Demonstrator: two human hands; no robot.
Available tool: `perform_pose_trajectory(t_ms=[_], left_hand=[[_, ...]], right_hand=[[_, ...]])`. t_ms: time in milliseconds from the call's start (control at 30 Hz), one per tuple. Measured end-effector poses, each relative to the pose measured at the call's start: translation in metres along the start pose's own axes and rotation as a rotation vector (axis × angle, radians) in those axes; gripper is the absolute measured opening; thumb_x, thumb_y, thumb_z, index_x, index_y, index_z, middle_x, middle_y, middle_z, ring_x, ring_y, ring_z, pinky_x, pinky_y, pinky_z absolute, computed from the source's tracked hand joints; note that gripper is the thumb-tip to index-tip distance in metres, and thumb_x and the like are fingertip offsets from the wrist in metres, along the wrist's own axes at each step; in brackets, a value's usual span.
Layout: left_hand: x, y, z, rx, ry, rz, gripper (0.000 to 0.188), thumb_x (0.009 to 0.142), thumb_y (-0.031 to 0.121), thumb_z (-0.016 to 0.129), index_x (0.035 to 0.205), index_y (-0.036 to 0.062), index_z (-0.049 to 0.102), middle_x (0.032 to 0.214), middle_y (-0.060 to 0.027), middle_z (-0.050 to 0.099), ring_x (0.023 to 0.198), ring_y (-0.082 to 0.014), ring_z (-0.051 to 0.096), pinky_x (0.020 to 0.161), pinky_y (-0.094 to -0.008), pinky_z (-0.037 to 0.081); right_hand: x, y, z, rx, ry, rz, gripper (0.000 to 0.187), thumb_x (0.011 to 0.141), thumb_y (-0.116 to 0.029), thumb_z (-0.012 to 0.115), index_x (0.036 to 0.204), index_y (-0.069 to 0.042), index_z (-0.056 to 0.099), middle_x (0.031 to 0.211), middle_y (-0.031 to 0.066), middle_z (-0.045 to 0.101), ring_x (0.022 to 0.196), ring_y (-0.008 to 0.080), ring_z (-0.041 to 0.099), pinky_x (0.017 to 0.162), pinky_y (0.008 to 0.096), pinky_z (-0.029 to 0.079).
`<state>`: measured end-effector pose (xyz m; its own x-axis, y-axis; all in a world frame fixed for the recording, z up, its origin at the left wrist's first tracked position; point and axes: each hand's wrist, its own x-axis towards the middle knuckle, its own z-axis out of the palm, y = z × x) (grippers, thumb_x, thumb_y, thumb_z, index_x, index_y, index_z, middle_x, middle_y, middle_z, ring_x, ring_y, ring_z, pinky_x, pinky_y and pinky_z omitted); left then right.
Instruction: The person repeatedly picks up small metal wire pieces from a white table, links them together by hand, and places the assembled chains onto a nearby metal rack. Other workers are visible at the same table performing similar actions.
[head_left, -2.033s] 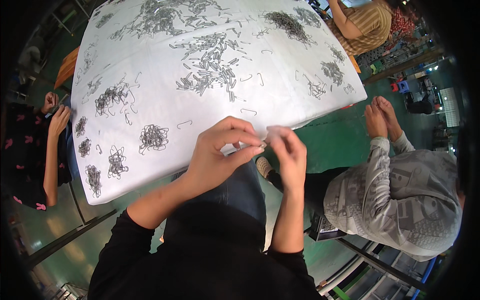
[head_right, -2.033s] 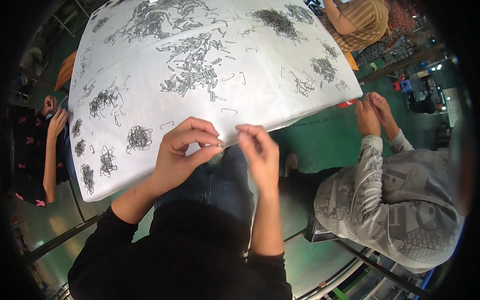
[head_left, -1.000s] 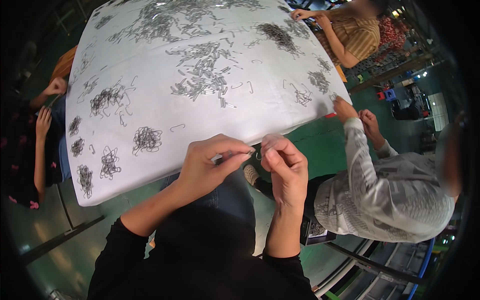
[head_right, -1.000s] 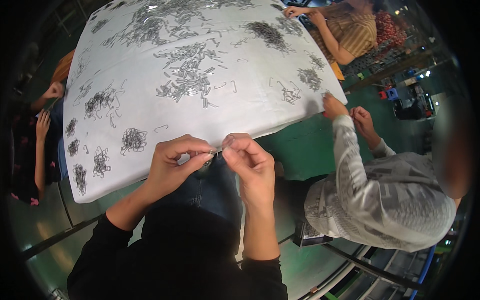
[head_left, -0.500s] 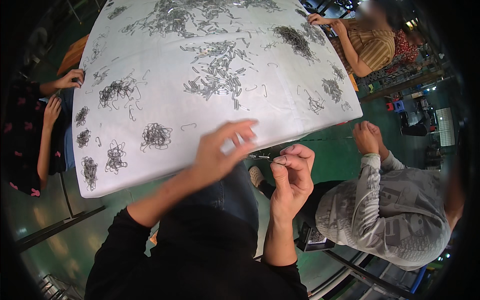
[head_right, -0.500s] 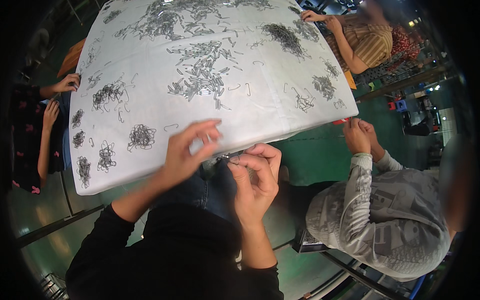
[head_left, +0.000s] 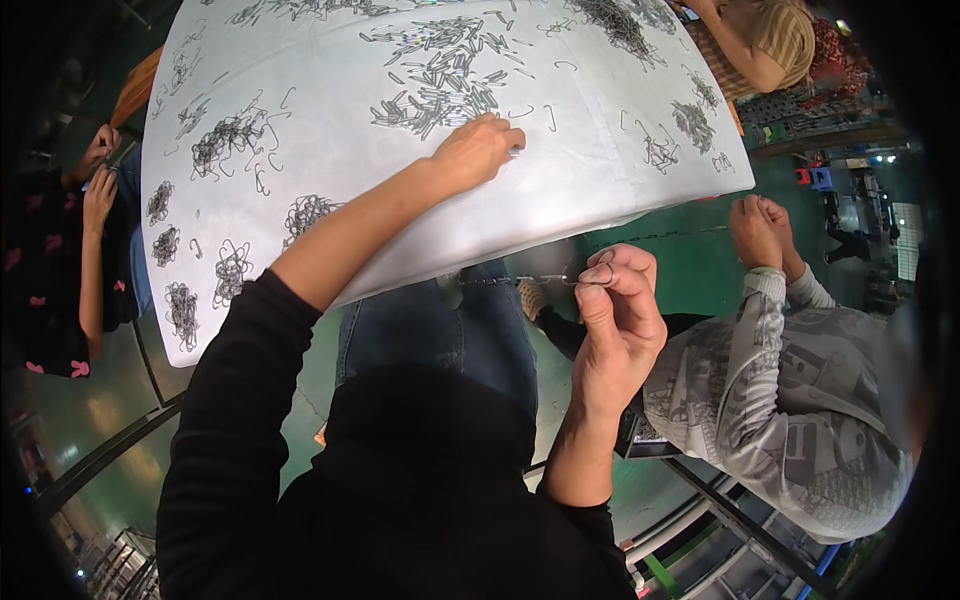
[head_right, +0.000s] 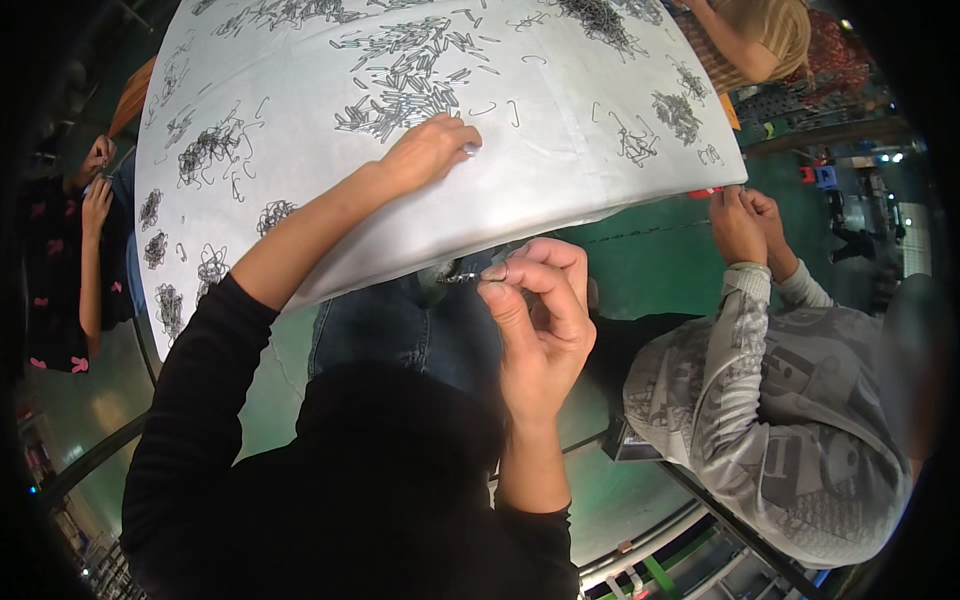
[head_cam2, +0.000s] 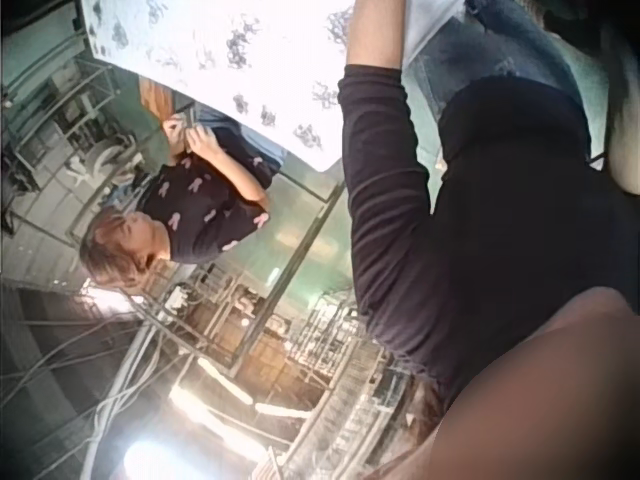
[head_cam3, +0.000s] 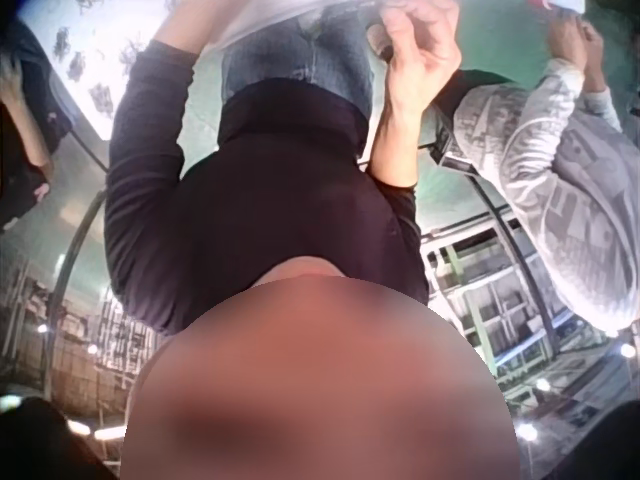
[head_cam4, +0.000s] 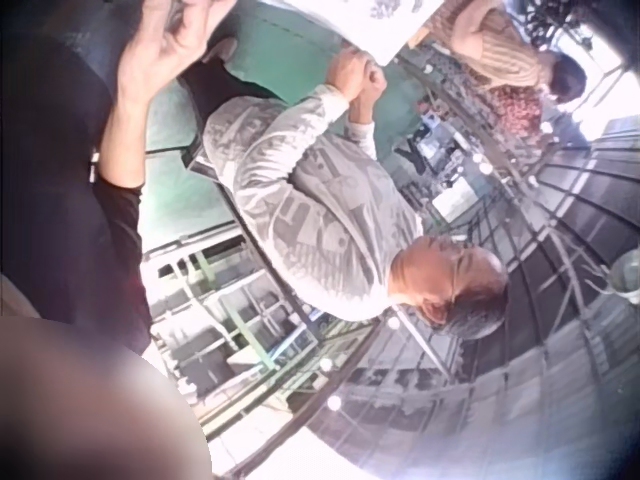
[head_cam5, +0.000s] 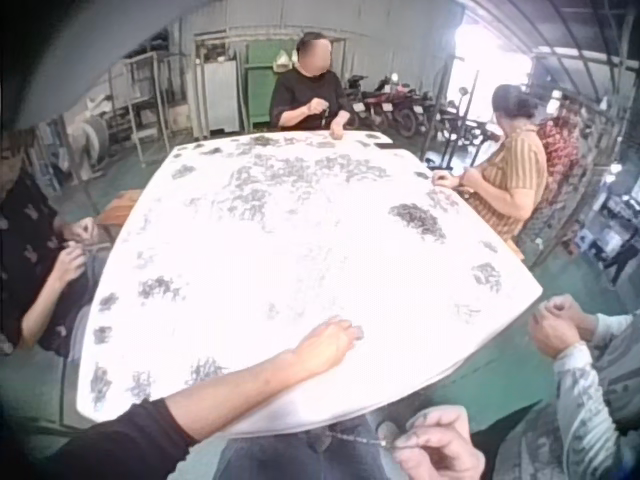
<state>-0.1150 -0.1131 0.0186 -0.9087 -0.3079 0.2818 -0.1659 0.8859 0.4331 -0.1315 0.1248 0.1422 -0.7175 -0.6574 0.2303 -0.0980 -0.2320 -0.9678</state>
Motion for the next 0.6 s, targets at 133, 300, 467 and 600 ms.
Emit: perform_pose_trajectory(t_ms=[133, 300, 467, 600], left_hand=[[-0.028, 0.056, -0.047, -0.966, -0.033, -0.459, 0.017, 0.085, 0.01, 0.068, 0.1, 0.0008, 0.065, 0.092, -0.0061, 0.07, 0.086, -0.0126, 0.064, 0.078, -0.028, 0.05], [-0.059, 0.119, -0.099, -1.364, 0.073, -0.46, 0.011, 0.087, 0.008, 0.068, 0.094, -0.0009, 0.067, 0.085, -0.0028, 0.068, 0.076, -0.0052, 0.06, 0.07, -0.0208, 0.048], [-0.058, 0.132, -0.111, -1.31, 0.195, -0.369, 0.008, 0.086, 0.007, 0.068, 0.091, 0.0005, 0.067, 0.076, -0.0001, 0.067, 0.068, -0.0029, 0.057, 0.063, -0.0203, 0.046], [-0.064, 0.135, -0.113, -1.095, 0.16, -0.36, 0.009, 0.086, 0.002, 0.066, 0.094, 0.0013, 0.068, 0.086, -0.0014, 0.068, 0.075, -0.0066, 0.06, 0.068, -0.0216, 0.047]], right_hand=[[0.002, 0.002, 0.002, -0.099, -0.035, -0.025, 0.011, 0.078, 0.003, 0.072, 0.087, 0.0, 0.067, 0.095, 0.0051, 0.05, 0.086, 0.013, 0.052, 0.076, 0.0249, 0.045], [0.01, 0.008, 0.004, -0.186, -0.027, 0.021, 0.013, 0.075, -0.002, 0.075, 0.086, -0.001, 0.068, 0.094, 0.0051, 0.052, 0.085, 0.0142, 0.051, 0.077, 0.0256, 0.043], [0.013, 0.007, 0.001, -0.256, -0.076, 0.048, 0.013, 0.075, -0.002, 0.075, 0.085, 0.0, 0.068, 0.093, 0.0045, 0.051, 0.085, 0.0144, 0.05, 0.077, 0.0257, 0.042], [0.014, 0.008, 0.003, -0.262, -0.075, 0.066, 0.013, 0.075, -0.003, 0.075, 0.086, 0.0, 0.068, 0.093, 0.0045, 0.051, 0.084, 0.0146, 0.05, 0.075, 0.0256, 0.042]])
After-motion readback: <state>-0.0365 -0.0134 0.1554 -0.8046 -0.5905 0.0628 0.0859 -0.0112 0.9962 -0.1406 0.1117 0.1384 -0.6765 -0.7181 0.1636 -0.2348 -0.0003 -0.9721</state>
